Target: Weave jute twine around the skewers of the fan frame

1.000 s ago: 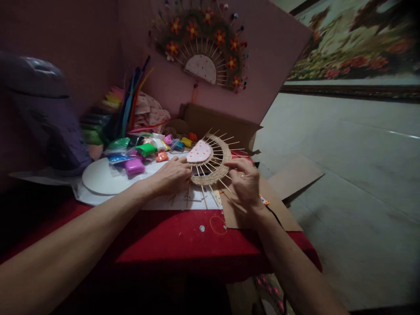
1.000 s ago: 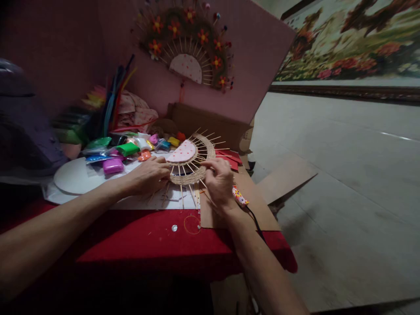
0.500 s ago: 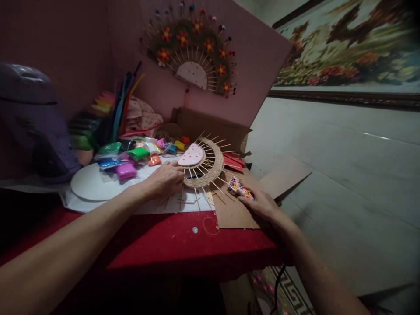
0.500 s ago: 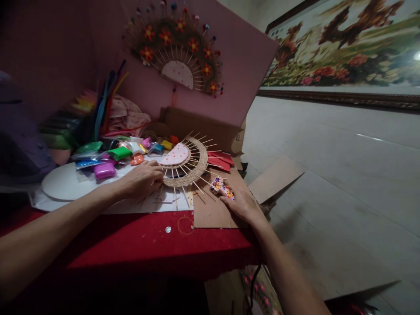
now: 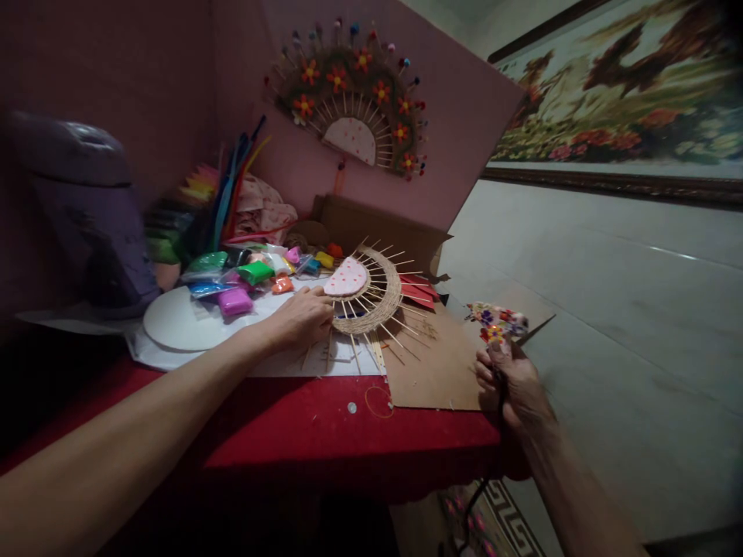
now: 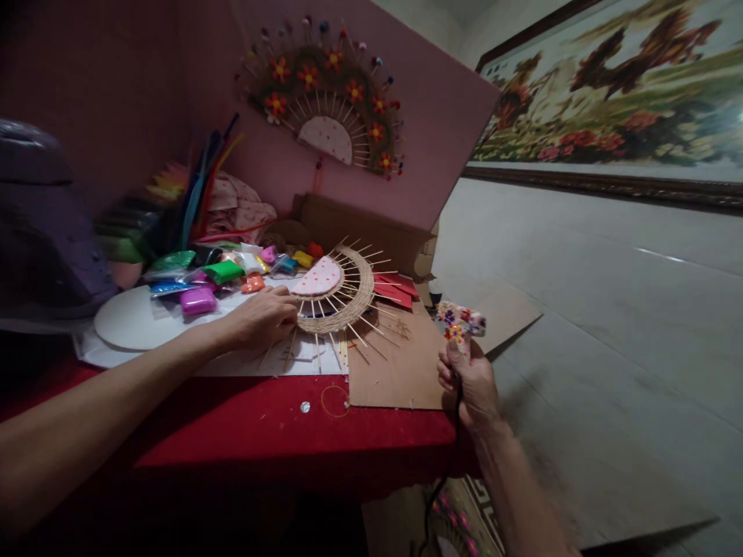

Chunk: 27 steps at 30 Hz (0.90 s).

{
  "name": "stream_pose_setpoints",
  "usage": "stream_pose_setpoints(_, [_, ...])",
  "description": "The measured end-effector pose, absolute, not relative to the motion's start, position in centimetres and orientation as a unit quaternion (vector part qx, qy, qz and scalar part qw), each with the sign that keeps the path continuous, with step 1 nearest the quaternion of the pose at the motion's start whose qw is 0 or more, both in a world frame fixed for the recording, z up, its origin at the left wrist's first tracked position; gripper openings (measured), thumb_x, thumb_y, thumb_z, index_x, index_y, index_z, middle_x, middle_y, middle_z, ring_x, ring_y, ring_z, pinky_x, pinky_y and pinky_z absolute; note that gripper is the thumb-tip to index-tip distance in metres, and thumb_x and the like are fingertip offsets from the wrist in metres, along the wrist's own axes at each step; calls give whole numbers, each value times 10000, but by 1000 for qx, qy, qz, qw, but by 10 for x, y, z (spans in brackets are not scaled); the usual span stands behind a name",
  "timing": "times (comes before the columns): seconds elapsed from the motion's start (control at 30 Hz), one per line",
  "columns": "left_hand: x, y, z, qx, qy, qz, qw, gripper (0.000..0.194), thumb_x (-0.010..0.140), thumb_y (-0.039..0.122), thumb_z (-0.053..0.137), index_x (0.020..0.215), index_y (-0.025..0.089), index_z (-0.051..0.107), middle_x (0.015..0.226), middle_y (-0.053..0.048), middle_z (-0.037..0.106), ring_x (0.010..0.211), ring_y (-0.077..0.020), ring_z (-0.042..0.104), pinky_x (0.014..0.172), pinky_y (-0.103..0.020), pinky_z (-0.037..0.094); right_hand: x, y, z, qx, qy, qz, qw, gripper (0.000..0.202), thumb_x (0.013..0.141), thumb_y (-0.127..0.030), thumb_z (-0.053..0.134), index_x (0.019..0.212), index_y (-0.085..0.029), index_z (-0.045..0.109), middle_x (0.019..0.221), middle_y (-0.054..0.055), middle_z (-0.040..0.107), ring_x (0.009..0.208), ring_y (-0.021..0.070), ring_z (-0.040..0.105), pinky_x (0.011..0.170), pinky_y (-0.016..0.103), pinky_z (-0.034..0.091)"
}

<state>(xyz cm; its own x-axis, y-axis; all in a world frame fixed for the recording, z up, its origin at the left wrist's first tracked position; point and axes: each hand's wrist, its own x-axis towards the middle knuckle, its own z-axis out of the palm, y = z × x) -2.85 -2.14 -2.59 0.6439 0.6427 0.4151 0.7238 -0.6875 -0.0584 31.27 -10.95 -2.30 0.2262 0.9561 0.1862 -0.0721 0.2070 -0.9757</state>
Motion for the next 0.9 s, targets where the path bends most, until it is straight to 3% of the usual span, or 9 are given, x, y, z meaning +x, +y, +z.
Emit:
stream_pose_setpoints(0.13, [-29, -19, -29, -902, -376, -192, 95, 145, 767, 146, 539, 634, 172, 591, 784, -35, 653, 842, -196, 490, 709, -336, 324, 272, -133, -10, -459, -485, 517, 536, 347, 685, -397, 741, 781, -197, 475, 537, -90, 342, 390, 25, 257, 355, 157, 170])
stream_pose_setpoints(0.23, [-30, -16, -32, -900, -374, -205, 88, 159, 761, 136, 536, 612, 177, 577, 767, -27, 642, 833, -189, 481, 707, -326, 335, 237, -139, -9, -461, -525, 552, 456, 358, 654, -360, 752, 834, -180, 500, 508, -92, 366, 378, 25, 233, 347, 172, 157])
stream_pose_setpoints(0.37, [-30, -16, -31, -900, -372, -207, 91, 186, 786, 139, 515, 619, 174, 588, 758, -38, 638, 824, -188, 480, 709, -320, 351, 204, -128, -9, -462, -568, 586, 348, 337, 685, -351, 707, 805, -202, 429, 492, -99, 397, 352, 29, 251, 351, 188, 162])
stream_pose_setpoints(0.67, [-23, -27, -19, -905, -375, -188, 77, 195, 828, 178, 510, 692, 172, 649, 861, -71, 676, 882, -207, 524, 776, -348, 391, 185, -108, -1, -458, -604, 590, 276, 189, 724, -254, 578, 749, -214, 395, 458, -96, 355, 364, 51, 279, 387, 212, 189])
stream_pose_setpoints(0.9, [-22, -29, -18, -904, -384, -180, 63, 185, 817, 165, 515, 716, 175, 670, 911, -90, 678, 919, -220, 530, 804, -358, 404, 177, -106, 6, -507, -610, 560, 242, 215, 715, -303, 566, 684, -224, 369, 404, -96, 338, 337, 59, 272, 367, 216, 191])
